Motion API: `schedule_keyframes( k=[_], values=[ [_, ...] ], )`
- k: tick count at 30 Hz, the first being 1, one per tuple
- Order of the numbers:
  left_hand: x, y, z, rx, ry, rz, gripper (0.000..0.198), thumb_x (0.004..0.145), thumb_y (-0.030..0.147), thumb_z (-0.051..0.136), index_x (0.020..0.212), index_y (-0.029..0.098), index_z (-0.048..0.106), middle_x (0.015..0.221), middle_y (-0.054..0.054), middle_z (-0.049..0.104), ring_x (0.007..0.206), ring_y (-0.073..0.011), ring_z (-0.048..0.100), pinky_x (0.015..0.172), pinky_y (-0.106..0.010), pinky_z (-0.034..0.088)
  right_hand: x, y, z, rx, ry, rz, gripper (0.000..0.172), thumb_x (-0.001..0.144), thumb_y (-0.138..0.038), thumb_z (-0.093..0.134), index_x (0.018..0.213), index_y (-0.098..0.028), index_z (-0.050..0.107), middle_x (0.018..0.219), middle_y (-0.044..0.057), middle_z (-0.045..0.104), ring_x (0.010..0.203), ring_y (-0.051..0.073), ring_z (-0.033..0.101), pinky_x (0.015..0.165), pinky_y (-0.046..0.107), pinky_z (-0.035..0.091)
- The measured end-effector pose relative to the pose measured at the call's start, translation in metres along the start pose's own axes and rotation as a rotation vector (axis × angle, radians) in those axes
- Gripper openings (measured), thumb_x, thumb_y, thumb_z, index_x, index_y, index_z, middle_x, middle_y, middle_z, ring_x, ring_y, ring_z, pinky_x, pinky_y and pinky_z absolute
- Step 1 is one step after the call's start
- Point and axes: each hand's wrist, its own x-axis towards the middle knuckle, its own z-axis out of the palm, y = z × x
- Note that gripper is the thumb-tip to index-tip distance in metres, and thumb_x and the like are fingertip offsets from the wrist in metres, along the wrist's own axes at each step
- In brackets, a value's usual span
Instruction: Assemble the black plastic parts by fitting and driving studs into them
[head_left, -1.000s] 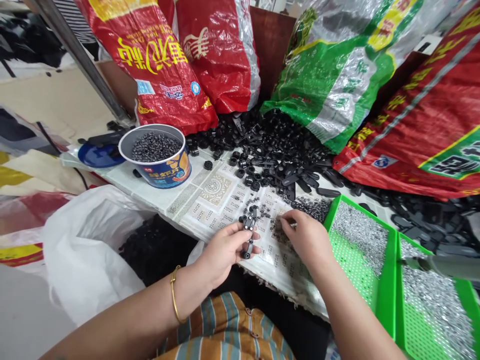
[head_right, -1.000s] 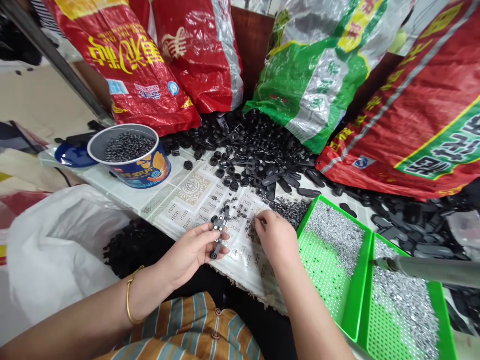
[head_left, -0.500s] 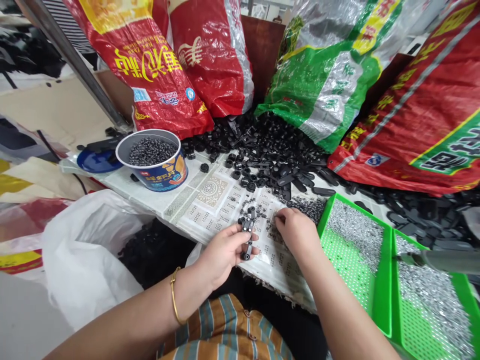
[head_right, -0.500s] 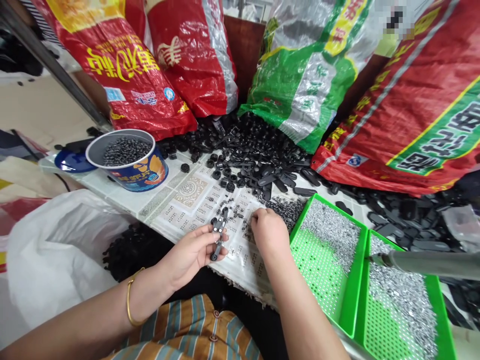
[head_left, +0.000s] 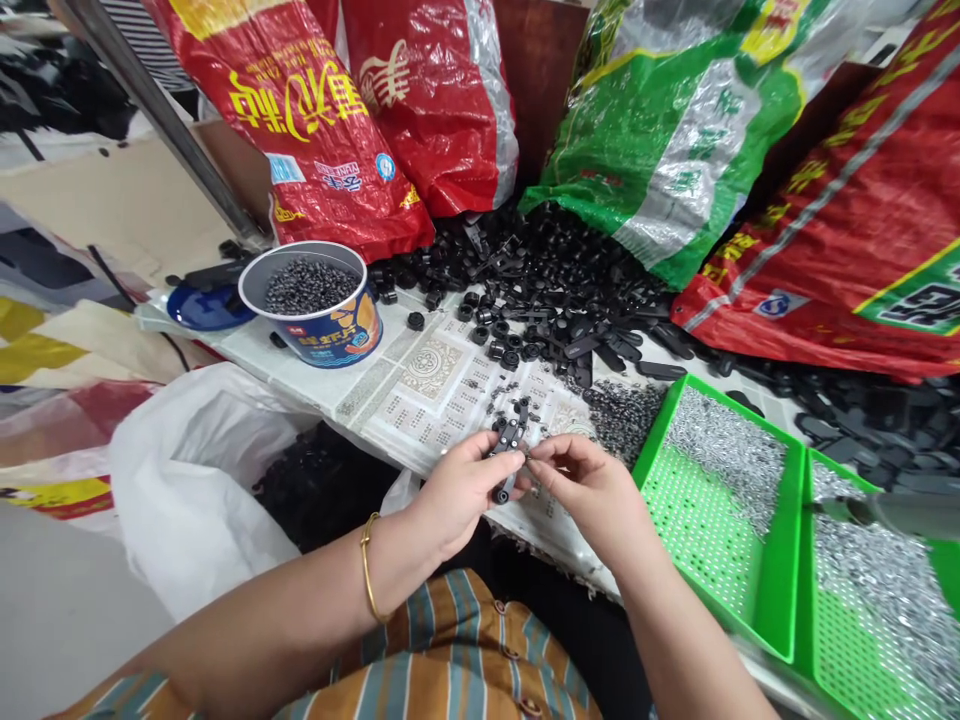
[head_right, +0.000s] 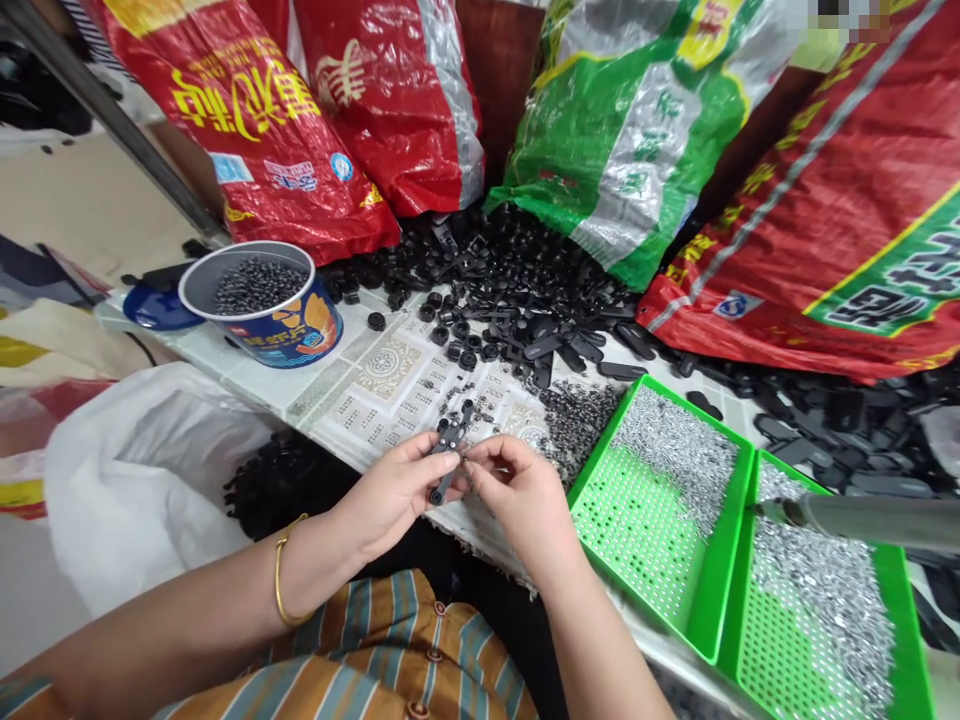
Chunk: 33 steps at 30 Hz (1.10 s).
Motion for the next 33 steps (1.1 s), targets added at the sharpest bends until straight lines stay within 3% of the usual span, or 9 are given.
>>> schedule_keyframes(
  k=[7, 17, 22, 26, 33],
  values=[
    [0.002, -0.004, 0.001, 0.055, 0.054, 0.042, 0.012, 0.070, 0.018, 0.061, 0.078, 0.014, 0.054, 0.072, 0.000, 0.057, 0.061, -0.0078, 0.050, 0.060, -0.023, 0.037, -0.005, 0.002, 0.003, -0.030, 0.011, -0.109, 0.016, 0.074, -0.027, 0.062, 0.086, -0.021, 0.055, 0.066, 0.000, 0.065, 0.065, 0.015, 0.063, 0.067, 0.028, 0.048],
    [0.001, -0.003, 0.003, 0.104, 0.097, 0.051, 0.011, 0.068, 0.015, 0.059, 0.077, 0.014, 0.054, 0.070, 0.001, 0.054, 0.061, -0.0074, 0.049, 0.060, -0.022, 0.038, -0.006, 0.008, 0.005, 0.100, 0.030, 0.076, 0.022, 0.071, -0.038, 0.064, 0.075, -0.017, 0.058, 0.069, 0.003, 0.066, 0.067, 0.016, 0.062, 0.068, 0.029, 0.046],
    [-0.002, 0.000, -0.001, 0.019, 0.048, -0.074, 0.008, 0.074, 0.021, 0.054, 0.080, 0.017, 0.051, 0.079, -0.002, 0.057, 0.066, -0.0116, 0.055, 0.067, -0.032, 0.045, -0.007, 0.012, -0.001, 0.118, 0.062, 0.138, 0.024, 0.070, -0.038, 0.065, 0.077, -0.017, 0.059, 0.069, 0.002, 0.063, 0.066, 0.015, 0.058, 0.066, 0.029, 0.045],
    [-0.001, -0.002, -0.005, 0.040, 0.049, -0.027, 0.010, 0.073, 0.021, 0.058, 0.080, 0.017, 0.053, 0.083, -0.003, 0.058, 0.072, -0.0123, 0.055, 0.072, -0.032, 0.045, -0.008, 0.007, -0.002, 0.086, 0.080, 0.147, 0.023, 0.067, -0.037, 0.067, 0.072, -0.017, 0.059, 0.063, -0.002, 0.059, 0.059, 0.010, 0.050, 0.062, 0.026, 0.041],
    [0.000, -0.004, -0.004, 0.101, 0.111, 0.003, 0.027, 0.071, 0.023, 0.063, 0.097, 0.017, 0.060, 0.102, -0.007, 0.059, 0.085, -0.0148, 0.053, 0.073, -0.029, 0.043, -0.003, 0.004, 0.001, 0.014, 0.056, 0.179, 0.027, 0.064, -0.040, 0.067, 0.070, -0.015, 0.059, 0.059, -0.001, 0.055, 0.054, 0.010, 0.046, 0.055, 0.025, 0.037]
  ],
)
